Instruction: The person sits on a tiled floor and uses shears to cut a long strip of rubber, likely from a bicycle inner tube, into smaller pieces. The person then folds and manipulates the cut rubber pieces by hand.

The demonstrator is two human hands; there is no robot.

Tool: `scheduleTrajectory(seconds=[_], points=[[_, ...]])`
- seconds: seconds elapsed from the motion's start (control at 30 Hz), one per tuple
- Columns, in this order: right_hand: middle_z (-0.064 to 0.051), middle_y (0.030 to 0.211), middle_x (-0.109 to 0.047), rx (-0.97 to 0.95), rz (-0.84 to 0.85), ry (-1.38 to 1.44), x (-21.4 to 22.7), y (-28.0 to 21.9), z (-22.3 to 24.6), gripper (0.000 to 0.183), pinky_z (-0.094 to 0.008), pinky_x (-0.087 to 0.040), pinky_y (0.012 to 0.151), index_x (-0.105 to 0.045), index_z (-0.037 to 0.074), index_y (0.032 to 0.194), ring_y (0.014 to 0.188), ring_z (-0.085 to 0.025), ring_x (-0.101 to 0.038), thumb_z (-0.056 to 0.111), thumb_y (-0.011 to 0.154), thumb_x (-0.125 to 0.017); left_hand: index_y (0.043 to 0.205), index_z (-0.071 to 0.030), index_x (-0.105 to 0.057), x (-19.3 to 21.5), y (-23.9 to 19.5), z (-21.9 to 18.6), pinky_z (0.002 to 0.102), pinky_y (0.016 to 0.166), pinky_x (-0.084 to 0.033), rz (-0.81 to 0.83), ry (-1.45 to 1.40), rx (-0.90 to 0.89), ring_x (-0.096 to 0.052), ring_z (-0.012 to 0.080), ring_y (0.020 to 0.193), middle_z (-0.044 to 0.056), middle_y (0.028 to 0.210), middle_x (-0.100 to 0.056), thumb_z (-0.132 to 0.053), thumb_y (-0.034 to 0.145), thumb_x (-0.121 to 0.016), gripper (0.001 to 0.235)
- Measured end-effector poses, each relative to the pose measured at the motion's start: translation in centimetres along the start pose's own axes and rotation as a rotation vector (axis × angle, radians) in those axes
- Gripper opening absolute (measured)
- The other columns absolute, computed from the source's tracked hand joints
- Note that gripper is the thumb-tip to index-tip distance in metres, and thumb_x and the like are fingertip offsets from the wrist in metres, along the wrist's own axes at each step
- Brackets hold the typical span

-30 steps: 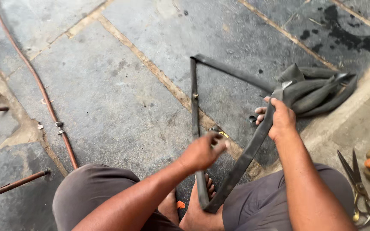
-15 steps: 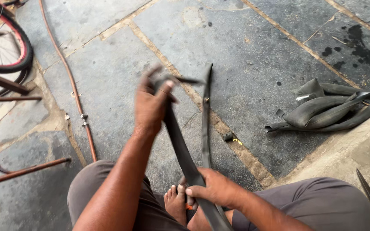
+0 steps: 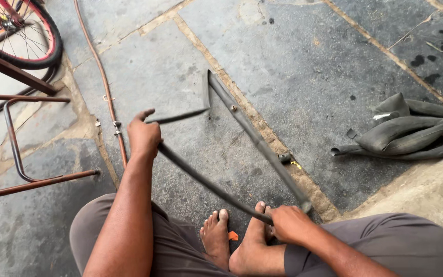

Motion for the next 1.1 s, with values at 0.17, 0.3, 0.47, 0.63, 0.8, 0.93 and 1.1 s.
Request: scheduleTrajectory(seconds=[0.17,0.3,0.47,0.63,0.8,0.93,1.1], points=[[-0.014,0.087,-0.072,0.145,-0.222,-0.243,-2.2,0.7,0.0,0.019,-0.055,-0.053,0.079,-0.066,0.01,0.106,0.089,-0.035,-0.07,0.013,0.088,-0.061,0.145,-0.014,-0.058,1.8,-0.4,3.0,0.037,0.061,-0.055,0.013,0.551,0.05,-0.069,0.0185,0.071,0.018,0.114,-0.072,0.003,0.087,-0.055,0.06],[-0.011,0.094,-0.072,0.157,-0.257,-0.325,-1.9,1.5,0.2,0.023,-0.051,-0.053,0.081,-0.064,0.009,0.11,0.093,-0.032,-0.07,0.014,0.088,-0.062,0.15,-0.011,-0.052,3.2,0.2,6.3,0.04,0.077,-0.059,0.097,0.714,0.234,-0.075,0.0266,0.085,0.021,0.117,-0.074,-0.005,0.095,-0.054,0.055],[-0.011,0.115,-0.069,-0.123,0.031,-0.142,1.8,3.7,-0.8,0.048,-0.048,-0.054,0.094,-0.062,0.018,0.125,0.113,-0.032,-0.066,0.024,0.08,-0.078,0.147,-0.016,-0.051,3.6,3.1,10.6,0.047,0.099,-0.048,0.111,1.025,0.07,-0.061,0.0373,0.118,0.023,0.134,-0.06,-0.012,0.088,-0.063,0.06],[-0.017,0.12,-0.071,-0.373,-0.295,0.064,6.2,2.9,-5.0,0.048,-0.051,-0.054,0.096,-0.06,0.019,0.137,0.113,-0.036,-0.068,0.028,0.091,-0.071,0.139,-0.012,-0.064,3.2,3.2,10.7,0.046,0.105,-0.049,0.194,0.94,0.025,-0.064,0.0358,0.123,0.02,0.134,-0.067,-0.039,0.093,-0.072,0.054],[-0.018,0.126,-0.07,-0.408,-0.246,0.022,5.1,4.0,-6.4,0.052,-0.051,-0.052,0.101,-0.06,0.019,0.139,0.118,-0.037,-0.066,0.034,0.09,-0.072,0.134,-0.014,-0.069,1.1,2.0,9.3,0.044,0.106,-0.049,0.362,0.945,-0.037,-0.066,0.0355,0.121,0.021,0.129,-0.068,-0.043,0.092,-0.072,0.051],[-0.02,0.131,-0.069,-0.529,-0.193,0.075,3.2,6.0,-9.3,0.054,-0.052,-0.051,0.104,-0.061,0.018,0.141,0.125,-0.038,-0.063,0.038,0.092,-0.073,0.132,-0.014,-0.069,0.8,1.7,8.7,0.043,0.106,-0.049,0.397,0.941,-0.025,-0.065,0.0345,0.121,0.021,0.129,-0.068,-0.046,0.091,-0.073,0.053],[-0.018,0.143,-0.062,-0.619,-0.222,0.068,0.7,7.1,-12.3,0.06,-0.05,-0.047,0.109,-0.061,0.017,0.143,0.133,-0.039,-0.057,0.04,0.09,-0.076,0.129,-0.014,-0.07,-0.7,0.9,9.3,0.043,0.105,-0.05,0.469,0.899,0.006,-0.067,0.0293,0.121,0.013,0.129,-0.07,-0.042,0.09,-0.073,0.048]])
Point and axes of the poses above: each hand's wrist, its own y-axis towards the middle knuckle, its own x-axis out of the back of the hand, z = x × y, the point moved 2 cm from there along y, towards the middle knuckle
